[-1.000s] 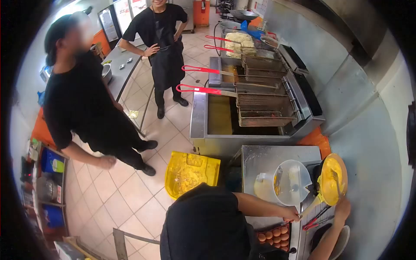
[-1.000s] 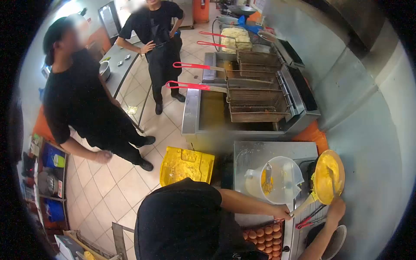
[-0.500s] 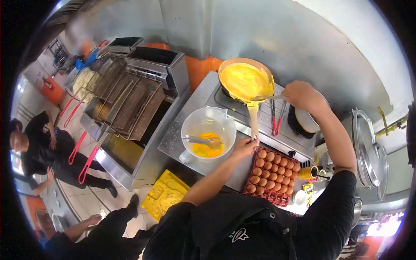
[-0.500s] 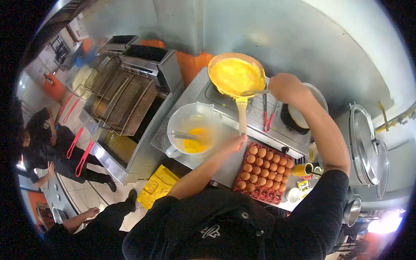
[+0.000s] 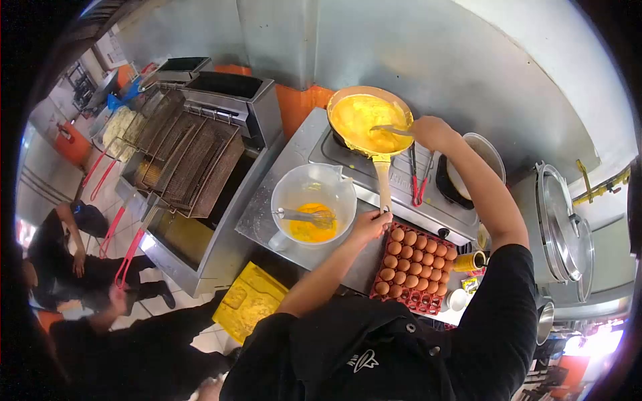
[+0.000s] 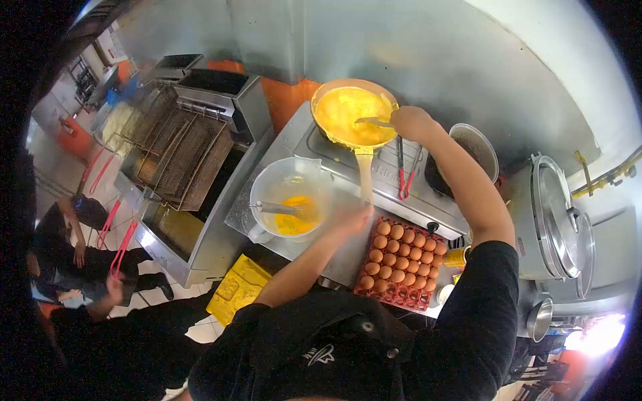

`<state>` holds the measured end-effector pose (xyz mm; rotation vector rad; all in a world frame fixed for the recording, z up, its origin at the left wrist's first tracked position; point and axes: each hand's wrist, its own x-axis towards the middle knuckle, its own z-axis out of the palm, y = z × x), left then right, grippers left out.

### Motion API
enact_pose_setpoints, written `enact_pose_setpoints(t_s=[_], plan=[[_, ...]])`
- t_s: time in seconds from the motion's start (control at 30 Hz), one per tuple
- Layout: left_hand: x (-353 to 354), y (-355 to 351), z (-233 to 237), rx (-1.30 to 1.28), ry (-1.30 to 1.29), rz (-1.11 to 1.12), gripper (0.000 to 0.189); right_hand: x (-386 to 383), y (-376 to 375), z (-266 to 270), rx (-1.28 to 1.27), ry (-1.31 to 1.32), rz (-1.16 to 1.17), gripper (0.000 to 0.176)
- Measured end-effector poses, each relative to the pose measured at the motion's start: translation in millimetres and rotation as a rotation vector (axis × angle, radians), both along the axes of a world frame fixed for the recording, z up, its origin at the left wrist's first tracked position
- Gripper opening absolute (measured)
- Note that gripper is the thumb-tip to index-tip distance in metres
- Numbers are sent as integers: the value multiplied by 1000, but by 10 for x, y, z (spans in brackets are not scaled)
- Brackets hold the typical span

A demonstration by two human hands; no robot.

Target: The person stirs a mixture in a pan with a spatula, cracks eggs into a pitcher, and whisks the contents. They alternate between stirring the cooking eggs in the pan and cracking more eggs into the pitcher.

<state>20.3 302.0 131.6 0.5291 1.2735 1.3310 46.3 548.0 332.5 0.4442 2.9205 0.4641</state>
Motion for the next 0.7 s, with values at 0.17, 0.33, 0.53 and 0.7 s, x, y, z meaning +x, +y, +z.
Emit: enact_pose_setpoints(t_s=[0.17,0.33,0.53,0.7], plan=[[-16,124,-363,32,-120,-24,29,-130,0,88,21,-2,37,16],[-77,17,-62,60,-6,-45,30,-320,282,-353,83,30,-48,19],[-44,9,-107,77,-56,-4,31,-351,9,-70,138,171,-219,23],[-4,-12,-44,22,-54,1,32,-95,-474,764,217,160,-177,21]])
